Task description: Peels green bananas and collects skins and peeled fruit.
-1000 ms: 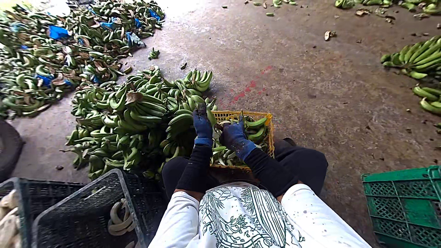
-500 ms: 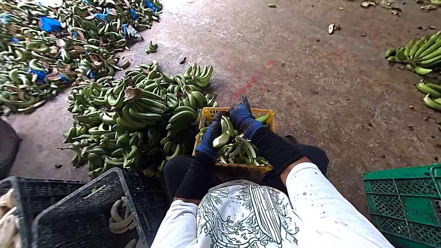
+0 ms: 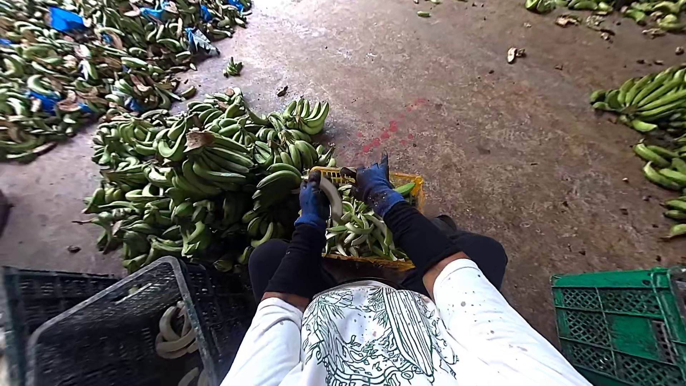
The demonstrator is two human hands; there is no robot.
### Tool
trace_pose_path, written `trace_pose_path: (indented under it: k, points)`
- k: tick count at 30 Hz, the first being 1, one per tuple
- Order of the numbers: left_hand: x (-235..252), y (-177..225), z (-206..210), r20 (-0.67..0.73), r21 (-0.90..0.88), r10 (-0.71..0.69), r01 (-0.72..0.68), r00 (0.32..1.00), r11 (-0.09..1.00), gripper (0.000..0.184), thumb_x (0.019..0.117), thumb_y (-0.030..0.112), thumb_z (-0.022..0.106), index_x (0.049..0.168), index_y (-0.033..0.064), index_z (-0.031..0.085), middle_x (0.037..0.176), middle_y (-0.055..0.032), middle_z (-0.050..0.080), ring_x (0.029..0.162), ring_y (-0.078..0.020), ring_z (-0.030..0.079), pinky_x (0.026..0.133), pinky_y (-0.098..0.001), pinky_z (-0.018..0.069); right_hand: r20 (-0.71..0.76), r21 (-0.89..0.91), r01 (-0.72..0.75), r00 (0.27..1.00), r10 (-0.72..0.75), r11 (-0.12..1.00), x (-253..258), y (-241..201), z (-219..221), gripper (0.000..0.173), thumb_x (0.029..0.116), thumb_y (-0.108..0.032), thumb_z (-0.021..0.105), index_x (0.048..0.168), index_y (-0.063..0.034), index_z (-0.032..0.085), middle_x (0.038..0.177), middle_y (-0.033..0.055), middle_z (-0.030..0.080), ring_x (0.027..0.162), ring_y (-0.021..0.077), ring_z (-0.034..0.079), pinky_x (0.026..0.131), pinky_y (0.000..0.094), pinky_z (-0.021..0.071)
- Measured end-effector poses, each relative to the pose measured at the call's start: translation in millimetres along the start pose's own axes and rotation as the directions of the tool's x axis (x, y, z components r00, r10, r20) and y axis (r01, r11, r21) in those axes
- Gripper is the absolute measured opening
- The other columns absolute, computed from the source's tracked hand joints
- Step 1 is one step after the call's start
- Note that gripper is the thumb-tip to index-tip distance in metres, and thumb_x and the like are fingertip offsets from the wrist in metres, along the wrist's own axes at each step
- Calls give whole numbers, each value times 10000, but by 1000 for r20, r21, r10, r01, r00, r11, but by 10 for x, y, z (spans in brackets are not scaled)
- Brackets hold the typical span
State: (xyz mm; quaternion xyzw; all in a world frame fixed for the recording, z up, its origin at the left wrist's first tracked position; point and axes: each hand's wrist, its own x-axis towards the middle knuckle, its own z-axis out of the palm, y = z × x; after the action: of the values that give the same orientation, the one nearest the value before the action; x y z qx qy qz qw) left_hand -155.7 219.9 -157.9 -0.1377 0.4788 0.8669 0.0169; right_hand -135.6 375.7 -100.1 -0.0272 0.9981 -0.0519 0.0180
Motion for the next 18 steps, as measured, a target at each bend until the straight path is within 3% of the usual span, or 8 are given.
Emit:
trace_pose_path:
  k: [2, 5, 7, 10, 13, 15, 18]
  points:
    - [55, 44, 83, -170, -127, 56, -78, 984, 989, 438, 1084, 322, 499, 1445, 89, 410, 1174, -165, 646, 967, -279, 685, 817, -482, 602, 149, -1, -65, 987, 64, 998, 96, -82, 191, 582, 916, -448, 665, 1279, 6, 648, 1240, 226, 703, 1358, 452, 527, 1241, 710, 35]
    - [27, 122, 248, -348, -144, 76, -133, 934, 980, 438, 1084, 348, 495, 1444, 104, 442, 1195, -147, 649, 1010, -242, 674, 846, -459, 588, 129, 79, -128, 985, 117, 989, -29, -214, 345, 589, 920, -462, 658, 1287, -1, 655, 1270, 231, 691, 1389, 457, 495, 1243, 710, 23]
    - [-18, 126, 346, -383, -203, 76, -164, 921, 965, 442, 1089, 355, 488, 1452, 113, 420, 1194, -145, 642, 1008, -239, 678, 843, -450, 597, 94, 108, -178, 981, 168, 978, -100, -268, 381, 585, 922, -475, 642, 1283, -15, 658, 1263, 208, 702, 1386, 450, 499, 1233, 719, 51]
    - [-50, 125, 405, -334, -349, 65, -187, 940, 918, 403, 1101, 356, 452, 1426, 124, 396, 1131, -145, 631, 932, -270, 683, 784, -479, 605, 156, 111, -214, 968, 196, 970, -105, -313, 319, 600, 914, -491, 661, 1293, -26, 647, 1251, 199, 706, 1340, 442, 544, 1206, 746, 125]
    - [-167, 100, 401, -181, -436, 26, -104, 983, 894, 299, 1105, 356, 398, 1246, 113, 500, 1001, -125, 651, 865, -271, 681, 742, -502, 599, 239, 32, -166, 959, 154, 986, -53, -305, 266, 690, 826, -471, 798, 1334, -36, 630, 1300, 198, 680, 1314, 435, 563, 1206, 762, 104]
    - [-196, 56, 379, -53, -465, -18, -9, 998, 886, 301, 1107, 379, 357, 1163, 123, 506, 962, -106, 653, 854, -258, 680, 742, -482, 593, 229, -42, -119, 965, 125, 992, 3, -262, 185, 630, 842, -359, 800, 1352, -34, 625, 1335, 222, 656, 1355, 467, 519, 1206, 770, 102]
    - [-239, -86, 250, -42, -235, -38, 28, 998, 972, 463, 1118, 417, 315, 1324, 74, 549, 1142, -129, 670, 984, -242, 666, 830, -459, 574, 215, -100, -70, 972, 90, 993, -25, -231, 127, 469, 955, -252, 666, 1363, -26, 618, 1359, 255, 637, 1422, 489, 446, 1233, 736, 48]
